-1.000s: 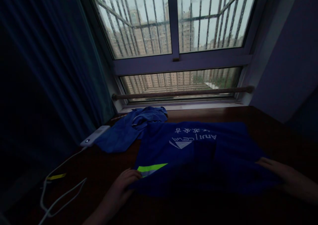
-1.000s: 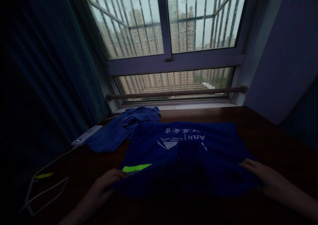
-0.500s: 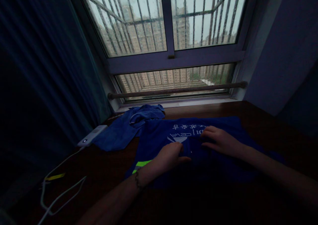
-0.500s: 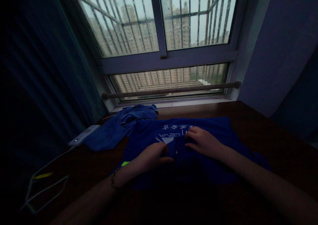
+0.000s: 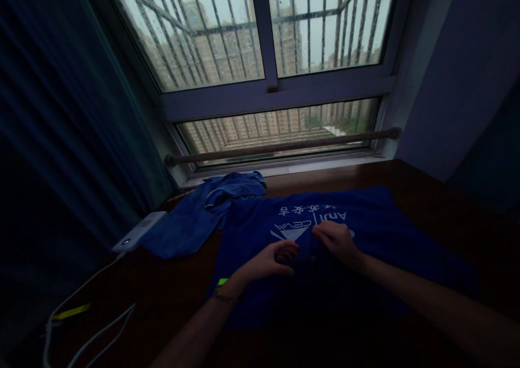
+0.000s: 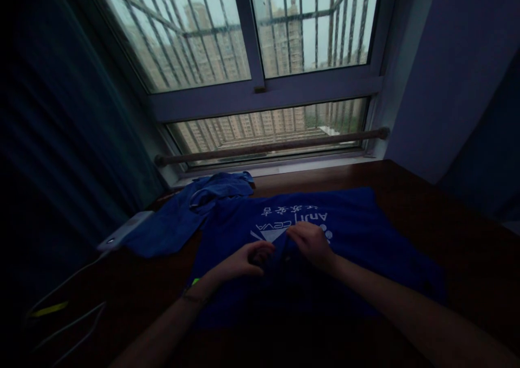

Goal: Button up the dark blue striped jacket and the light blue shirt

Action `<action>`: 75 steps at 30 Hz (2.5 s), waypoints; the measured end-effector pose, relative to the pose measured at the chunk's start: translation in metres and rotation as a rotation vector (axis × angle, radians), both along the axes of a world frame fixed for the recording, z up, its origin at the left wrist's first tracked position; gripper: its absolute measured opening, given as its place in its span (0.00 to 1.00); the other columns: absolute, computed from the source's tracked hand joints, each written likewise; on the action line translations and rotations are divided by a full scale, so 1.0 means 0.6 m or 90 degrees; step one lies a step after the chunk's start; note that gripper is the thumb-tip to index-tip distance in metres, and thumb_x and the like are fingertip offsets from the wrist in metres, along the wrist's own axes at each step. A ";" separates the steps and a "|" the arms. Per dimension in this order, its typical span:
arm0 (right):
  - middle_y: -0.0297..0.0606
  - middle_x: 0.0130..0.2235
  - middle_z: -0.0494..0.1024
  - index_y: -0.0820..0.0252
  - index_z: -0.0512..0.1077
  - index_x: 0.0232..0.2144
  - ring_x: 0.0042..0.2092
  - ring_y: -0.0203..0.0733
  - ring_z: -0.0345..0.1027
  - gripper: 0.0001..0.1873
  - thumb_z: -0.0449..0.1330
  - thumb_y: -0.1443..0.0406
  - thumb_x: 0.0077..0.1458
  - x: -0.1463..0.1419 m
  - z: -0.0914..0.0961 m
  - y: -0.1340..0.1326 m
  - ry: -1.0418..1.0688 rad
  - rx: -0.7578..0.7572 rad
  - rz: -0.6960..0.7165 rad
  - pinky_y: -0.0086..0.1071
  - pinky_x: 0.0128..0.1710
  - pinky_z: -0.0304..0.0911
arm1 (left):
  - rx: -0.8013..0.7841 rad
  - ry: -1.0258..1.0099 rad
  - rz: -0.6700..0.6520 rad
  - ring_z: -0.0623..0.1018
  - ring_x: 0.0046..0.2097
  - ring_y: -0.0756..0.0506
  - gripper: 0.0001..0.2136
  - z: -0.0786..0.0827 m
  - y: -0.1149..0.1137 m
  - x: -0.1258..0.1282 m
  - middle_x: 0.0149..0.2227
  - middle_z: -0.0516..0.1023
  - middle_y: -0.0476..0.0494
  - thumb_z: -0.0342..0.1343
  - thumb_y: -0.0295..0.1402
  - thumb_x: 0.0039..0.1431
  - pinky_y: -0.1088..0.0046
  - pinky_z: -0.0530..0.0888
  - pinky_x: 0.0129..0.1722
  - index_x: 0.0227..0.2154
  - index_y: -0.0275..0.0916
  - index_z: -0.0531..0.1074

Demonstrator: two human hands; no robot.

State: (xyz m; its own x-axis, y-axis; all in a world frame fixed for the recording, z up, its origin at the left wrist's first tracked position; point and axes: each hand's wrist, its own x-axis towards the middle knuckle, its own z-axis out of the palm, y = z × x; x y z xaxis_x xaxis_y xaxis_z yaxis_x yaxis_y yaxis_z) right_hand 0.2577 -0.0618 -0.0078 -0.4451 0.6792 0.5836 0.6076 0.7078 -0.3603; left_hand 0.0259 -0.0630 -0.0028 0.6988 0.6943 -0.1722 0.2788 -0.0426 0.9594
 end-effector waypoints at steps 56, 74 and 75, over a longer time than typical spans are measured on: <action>0.33 0.26 0.64 0.65 0.64 0.26 0.26 0.30 0.54 0.14 0.52 0.58 0.52 -0.028 0.032 -0.082 0.117 -0.291 0.231 0.24 0.26 0.51 | 0.143 -0.169 0.165 0.70 0.29 0.50 0.07 0.005 -0.020 0.009 0.27 0.73 0.44 0.60 0.33 0.42 0.76 0.65 0.28 0.19 0.33 0.74; 0.41 0.56 0.57 0.59 0.52 0.56 0.57 0.50 0.46 0.29 0.43 0.52 0.56 0.014 -0.004 -0.009 -0.263 -0.127 -0.048 0.50 0.53 0.45 | 0.579 0.372 -0.025 0.44 0.61 0.43 0.28 -0.019 -0.034 0.017 0.61 0.44 0.42 0.45 0.34 0.55 0.57 0.46 0.57 0.58 0.40 0.44; 0.39 0.57 0.56 0.58 0.51 0.56 0.57 0.49 0.45 0.29 0.41 0.51 0.56 0.018 -0.010 -0.004 -0.277 -0.158 -0.032 0.50 0.53 0.45 | 0.590 0.405 -0.036 0.43 0.61 0.43 0.28 -0.022 -0.036 0.018 0.61 0.42 0.43 0.44 0.35 0.56 0.57 0.45 0.57 0.58 0.40 0.42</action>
State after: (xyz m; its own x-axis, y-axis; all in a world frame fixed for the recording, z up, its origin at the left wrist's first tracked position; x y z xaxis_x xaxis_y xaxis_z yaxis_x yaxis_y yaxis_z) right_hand 0.2686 -0.0640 -0.0137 -0.5745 0.8008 0.1695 0.7699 0.5990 -0.2201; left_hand 0.0369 -0.0844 -0.0159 0.7023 0.7097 0.0563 0.6815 -0.6931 0.2349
